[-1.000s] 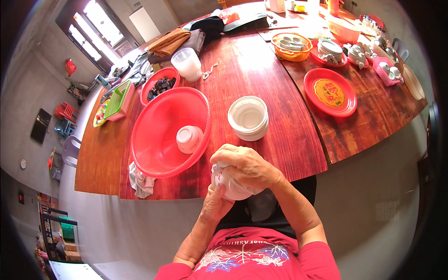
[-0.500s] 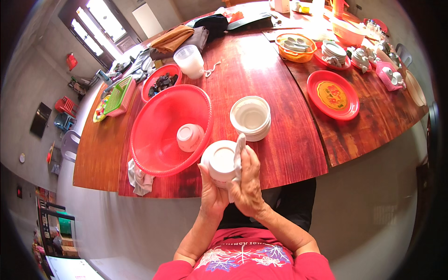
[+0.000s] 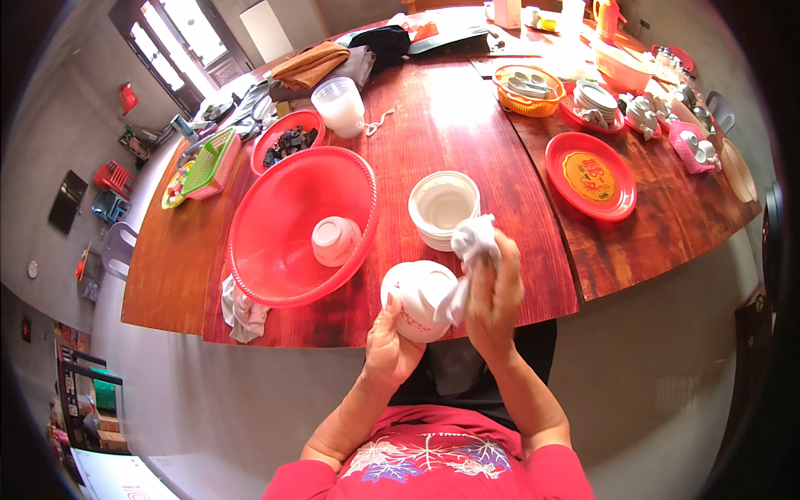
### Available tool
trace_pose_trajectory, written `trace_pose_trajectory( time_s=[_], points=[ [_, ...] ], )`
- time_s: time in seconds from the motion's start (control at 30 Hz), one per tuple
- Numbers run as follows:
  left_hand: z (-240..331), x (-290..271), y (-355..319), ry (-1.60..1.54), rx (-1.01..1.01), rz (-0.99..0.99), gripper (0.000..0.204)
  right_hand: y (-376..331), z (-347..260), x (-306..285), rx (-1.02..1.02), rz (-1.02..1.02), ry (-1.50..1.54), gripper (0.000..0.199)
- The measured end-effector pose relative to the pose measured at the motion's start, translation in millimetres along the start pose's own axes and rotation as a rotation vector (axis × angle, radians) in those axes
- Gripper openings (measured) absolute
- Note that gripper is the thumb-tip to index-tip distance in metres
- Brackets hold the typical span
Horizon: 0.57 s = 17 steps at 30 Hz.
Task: The person wipes a white chest freezer surface with a cloth, moving various items like boxes and containers aside to clean underneath. They then move to a wooden dining table, where they wipe the surface and dry several small white bowls and a red plastic tray with the same cloth.
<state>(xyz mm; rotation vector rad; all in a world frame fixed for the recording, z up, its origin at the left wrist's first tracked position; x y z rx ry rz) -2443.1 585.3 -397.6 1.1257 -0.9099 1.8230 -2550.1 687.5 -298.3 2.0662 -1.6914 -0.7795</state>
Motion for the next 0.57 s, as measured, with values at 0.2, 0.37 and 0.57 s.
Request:
trace_pose_trajectory(
  time_s=[0.2,0.37,0.57],
  points=[
    [-1.4,3.8,-1.4,0.025,0.011,-0.009,0.044,-21.5,11.4,73.3,-0.296,-0.375,-0.372,0.031],
    [3.8,-3.2,-5.3,0.092,0.056,0.007,0.045,-43.5,-34.7,57.2,-0.500,-0.553,-0.337,0.050],
    [13.4,-7.7,1.0,0.110,0.044,-0.100,0.048,-94.4,-24.7,38.4,-0.786,-0.561,-0.520,0.056]
  ],
)
Point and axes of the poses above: each hand's wrist, its own y-axis towards the middle knuckle, its own x-axis out of the palm, z = x × y, the point moved 8 cm from there along y, towards the middle knuckle, and after that the axes turned 12 degrees about -y, right-handed, at the moved point
